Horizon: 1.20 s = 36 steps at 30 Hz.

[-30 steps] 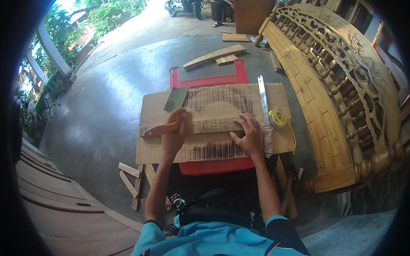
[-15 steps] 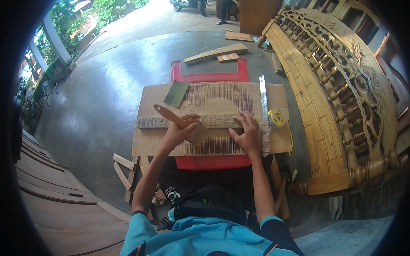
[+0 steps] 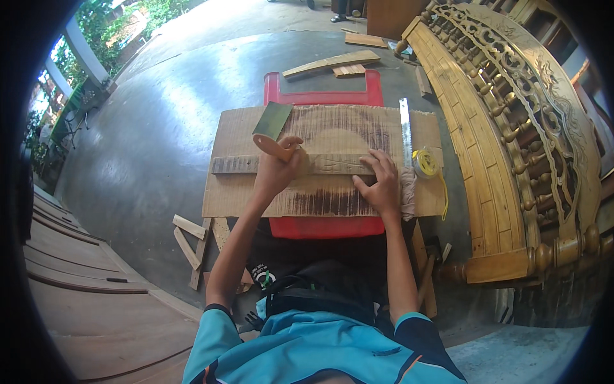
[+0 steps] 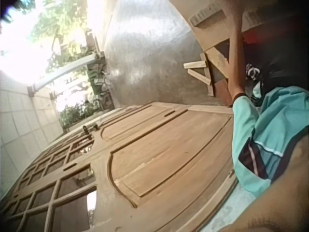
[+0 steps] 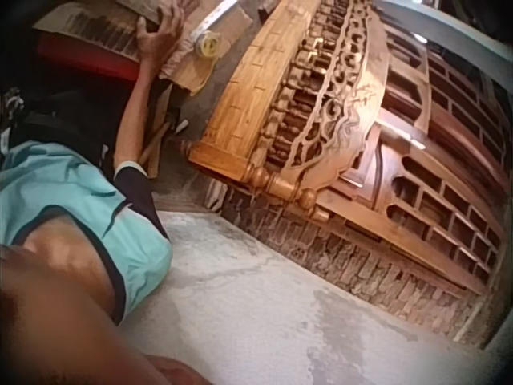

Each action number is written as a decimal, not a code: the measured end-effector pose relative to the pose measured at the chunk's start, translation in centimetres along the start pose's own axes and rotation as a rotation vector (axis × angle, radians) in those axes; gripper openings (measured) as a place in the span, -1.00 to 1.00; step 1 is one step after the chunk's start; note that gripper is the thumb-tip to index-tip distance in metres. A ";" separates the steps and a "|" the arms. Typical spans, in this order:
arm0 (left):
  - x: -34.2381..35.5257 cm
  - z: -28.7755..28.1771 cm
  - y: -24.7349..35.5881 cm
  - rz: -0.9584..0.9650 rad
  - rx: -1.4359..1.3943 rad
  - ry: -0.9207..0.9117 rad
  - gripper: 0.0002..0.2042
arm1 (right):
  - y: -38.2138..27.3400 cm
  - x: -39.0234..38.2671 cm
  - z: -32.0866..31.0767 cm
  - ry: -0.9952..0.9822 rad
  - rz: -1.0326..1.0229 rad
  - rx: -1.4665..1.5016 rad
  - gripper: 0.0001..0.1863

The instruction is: Measuring and brushing a wooden plank in a workshop.

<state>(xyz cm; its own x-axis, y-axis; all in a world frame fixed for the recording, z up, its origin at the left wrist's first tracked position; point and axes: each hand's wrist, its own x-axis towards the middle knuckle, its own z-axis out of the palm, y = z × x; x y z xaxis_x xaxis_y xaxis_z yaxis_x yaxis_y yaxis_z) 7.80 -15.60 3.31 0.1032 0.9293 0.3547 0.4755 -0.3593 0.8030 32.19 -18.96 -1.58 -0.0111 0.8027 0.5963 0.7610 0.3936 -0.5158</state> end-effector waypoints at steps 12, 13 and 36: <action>0.7 4.0 2.6 0.175 0.243 -0.023 -0.76 | 0.6 -0.2 0.2 -0.006 -0.019 -0.006 -0.56; -0.5 4.1 3.3 0.214 0.321 -0.036 -0.77 | 0.6 -0.3 0.2 -0.007 -0.016 -0.008 -0.55; 0.7 -1.4 -0.9 0.440 0.212 -0.572 -0.50 | -6.3 -2.6 -1.6 -0.165 -0.041 0.247 -0.77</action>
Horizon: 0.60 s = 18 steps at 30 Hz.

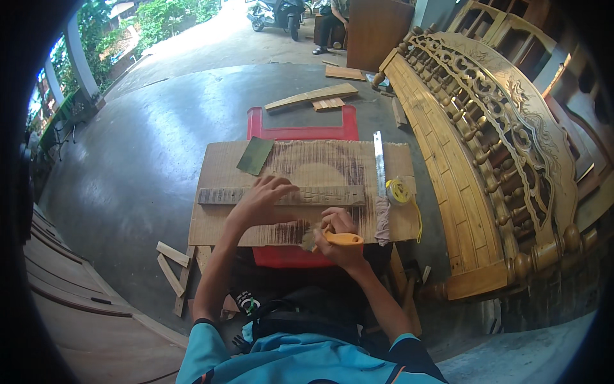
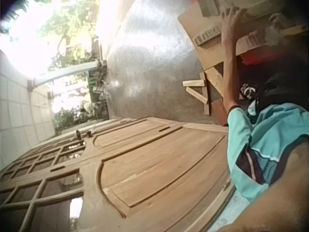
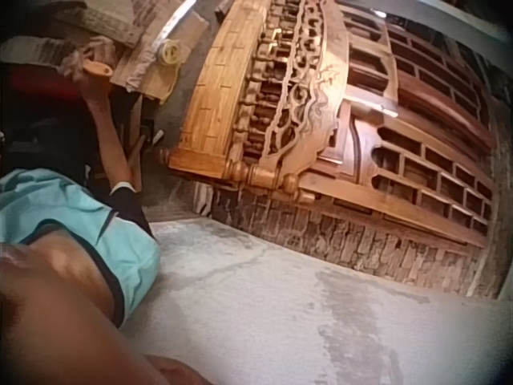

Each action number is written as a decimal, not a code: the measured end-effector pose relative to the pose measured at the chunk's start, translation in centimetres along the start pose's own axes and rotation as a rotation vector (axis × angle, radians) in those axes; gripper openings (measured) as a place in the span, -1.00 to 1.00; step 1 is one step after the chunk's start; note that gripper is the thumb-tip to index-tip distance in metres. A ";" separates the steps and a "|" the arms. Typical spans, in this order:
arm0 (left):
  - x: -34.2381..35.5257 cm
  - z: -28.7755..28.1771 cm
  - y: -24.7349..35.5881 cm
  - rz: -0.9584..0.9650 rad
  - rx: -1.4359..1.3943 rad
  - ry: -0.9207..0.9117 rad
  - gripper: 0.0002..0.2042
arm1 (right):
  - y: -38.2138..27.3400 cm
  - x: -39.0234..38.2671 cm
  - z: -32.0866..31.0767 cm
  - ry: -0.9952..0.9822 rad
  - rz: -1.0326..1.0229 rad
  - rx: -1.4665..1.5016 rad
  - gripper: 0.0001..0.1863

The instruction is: Measuring and brushing a wooden plank in a workshop.

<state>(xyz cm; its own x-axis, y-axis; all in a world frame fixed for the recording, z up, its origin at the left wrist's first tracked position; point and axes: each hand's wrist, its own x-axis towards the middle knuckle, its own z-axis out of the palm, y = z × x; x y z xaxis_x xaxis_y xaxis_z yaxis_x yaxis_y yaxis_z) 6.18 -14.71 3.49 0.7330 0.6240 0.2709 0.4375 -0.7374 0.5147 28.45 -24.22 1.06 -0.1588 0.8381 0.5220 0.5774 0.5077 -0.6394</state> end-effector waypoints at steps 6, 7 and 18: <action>-1.2 0.8 -2.2 -0.110 0.447 0.197 -0.45 | -1.4 0.8 0.8 -0.112 0.051 0.017 -0.52; -1.2 1.1 -2.3 -0.108 0.467 0.222 -0.45 | -1.7 1.0 0.7 -0.137 0.068 -0.015 -0.48; -0.4 2.0 -2.8 -0.194 0.521 0.412 -0.49 | -3.3 0.1 1.1 -0.393 0.073 0.083 -0.43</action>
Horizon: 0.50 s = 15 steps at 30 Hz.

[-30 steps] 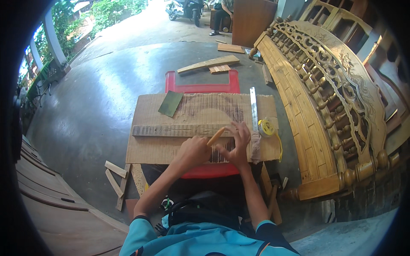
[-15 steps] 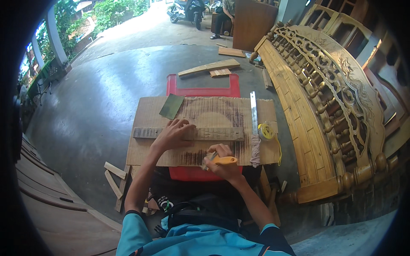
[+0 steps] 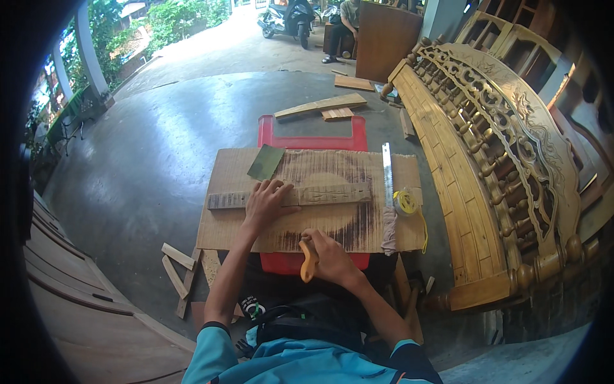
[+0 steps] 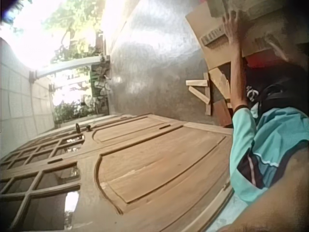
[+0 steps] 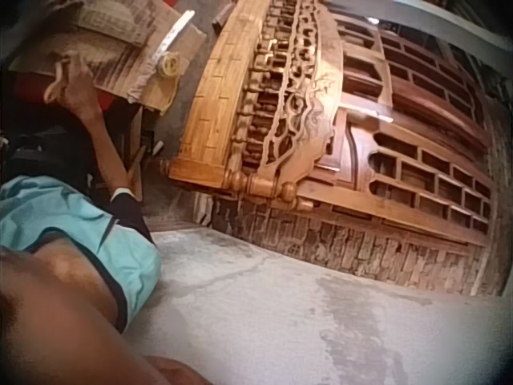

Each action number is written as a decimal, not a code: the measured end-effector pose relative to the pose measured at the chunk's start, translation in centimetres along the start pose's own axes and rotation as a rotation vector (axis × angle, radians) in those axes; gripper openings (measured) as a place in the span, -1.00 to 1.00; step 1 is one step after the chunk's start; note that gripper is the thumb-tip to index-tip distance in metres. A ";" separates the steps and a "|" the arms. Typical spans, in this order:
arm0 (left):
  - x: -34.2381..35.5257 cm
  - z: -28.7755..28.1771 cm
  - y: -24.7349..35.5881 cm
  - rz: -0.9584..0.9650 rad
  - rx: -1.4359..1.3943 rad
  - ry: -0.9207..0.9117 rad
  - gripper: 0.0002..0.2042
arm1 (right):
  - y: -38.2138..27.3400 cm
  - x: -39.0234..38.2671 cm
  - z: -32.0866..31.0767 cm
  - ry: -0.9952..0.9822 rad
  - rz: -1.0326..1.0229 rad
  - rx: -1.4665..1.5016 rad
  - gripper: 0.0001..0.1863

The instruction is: Measuring and brushing a wooden plank in a workshop.

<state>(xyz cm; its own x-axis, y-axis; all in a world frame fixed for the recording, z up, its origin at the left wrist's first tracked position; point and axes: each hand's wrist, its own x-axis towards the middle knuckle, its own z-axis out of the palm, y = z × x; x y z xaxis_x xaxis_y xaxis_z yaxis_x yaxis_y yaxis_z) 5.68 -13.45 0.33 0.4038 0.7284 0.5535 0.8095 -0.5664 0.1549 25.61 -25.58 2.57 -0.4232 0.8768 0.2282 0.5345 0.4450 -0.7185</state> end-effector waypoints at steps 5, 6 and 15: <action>0.2 -0.1 0.2 -0.052 -0.013 -0.020 -0.47 | 2.0 3.2 -4.5 0.282 0.076 0.167 -0.61; 0.3 -0.1 0.3 -0.064 -0.031 -0.020 -0.47 | 2.7 4.2 -5.3 0.397 0.103 0.201 -0.65; 0.6 -0.4 0.3 -0.087 -0.078 -0.056 -0.50 | 4.4 6.2 -6.2 0.400 0.191 0.019 -0.72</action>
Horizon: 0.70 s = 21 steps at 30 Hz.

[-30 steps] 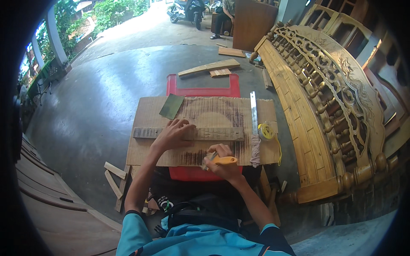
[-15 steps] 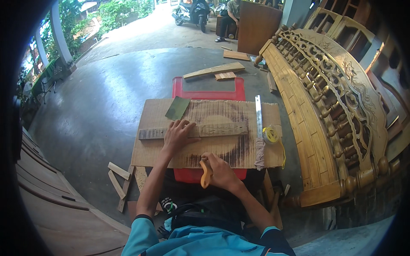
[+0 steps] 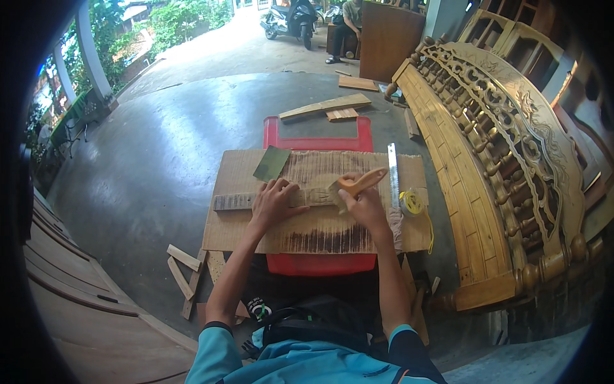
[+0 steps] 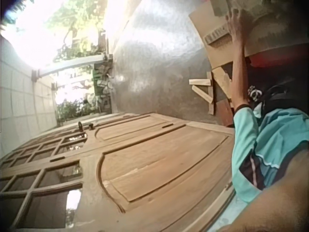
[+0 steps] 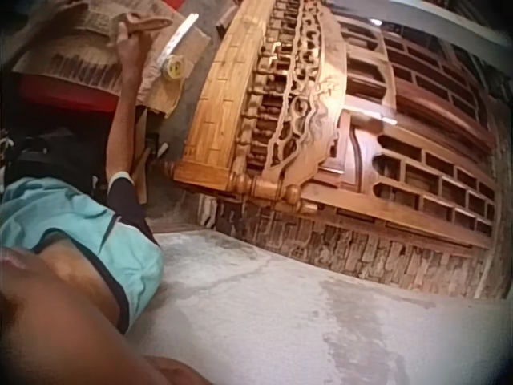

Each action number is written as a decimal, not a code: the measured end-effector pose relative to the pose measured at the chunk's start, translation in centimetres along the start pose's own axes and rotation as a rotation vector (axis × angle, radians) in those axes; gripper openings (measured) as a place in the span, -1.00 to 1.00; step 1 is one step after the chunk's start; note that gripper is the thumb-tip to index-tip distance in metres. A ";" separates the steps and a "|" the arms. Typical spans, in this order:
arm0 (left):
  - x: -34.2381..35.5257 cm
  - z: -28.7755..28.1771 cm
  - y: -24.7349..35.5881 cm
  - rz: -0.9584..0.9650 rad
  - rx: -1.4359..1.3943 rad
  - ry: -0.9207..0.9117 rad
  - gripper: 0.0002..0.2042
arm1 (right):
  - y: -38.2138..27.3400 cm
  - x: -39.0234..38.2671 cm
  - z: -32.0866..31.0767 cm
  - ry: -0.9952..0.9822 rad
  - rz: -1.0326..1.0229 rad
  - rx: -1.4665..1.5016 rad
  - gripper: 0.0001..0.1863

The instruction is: Measuring and brushing a wooden plank in a workshop.

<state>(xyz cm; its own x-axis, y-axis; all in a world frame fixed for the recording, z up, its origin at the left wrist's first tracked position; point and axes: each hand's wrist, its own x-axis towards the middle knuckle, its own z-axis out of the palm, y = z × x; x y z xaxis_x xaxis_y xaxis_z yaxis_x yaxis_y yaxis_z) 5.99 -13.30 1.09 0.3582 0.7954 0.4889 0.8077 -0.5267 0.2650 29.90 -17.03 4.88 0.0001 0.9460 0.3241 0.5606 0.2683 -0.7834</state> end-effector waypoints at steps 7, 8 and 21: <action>0.1 0.1 -0.2 -0.007 0.043 -0.002 -0.49 | 0.0 0.1 -0.8 0.072 -0.004 -0.313 -0.66; 0.0 0.2 -0.2 -0.014 0.033 -0.008 -0.49 | 0.1 0.0 -0.9 0.048 0.036 -0.138 -0.66; 0.0 0.1 -0.1 0.002 0.030 0.009 -0.51 | 0.4 0.4 0.5 0.070 -0.050 -0.388 -0.66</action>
<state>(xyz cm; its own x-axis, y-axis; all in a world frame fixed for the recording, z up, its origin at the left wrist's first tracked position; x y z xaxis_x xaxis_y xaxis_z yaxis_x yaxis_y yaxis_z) 5.99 -13.21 1.02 0.3557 0.7915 0.4970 0.8207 -0.5189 0.2390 29.71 -16.49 4.43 0.0140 0.9152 0.4028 0.8324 0.2125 -0.5118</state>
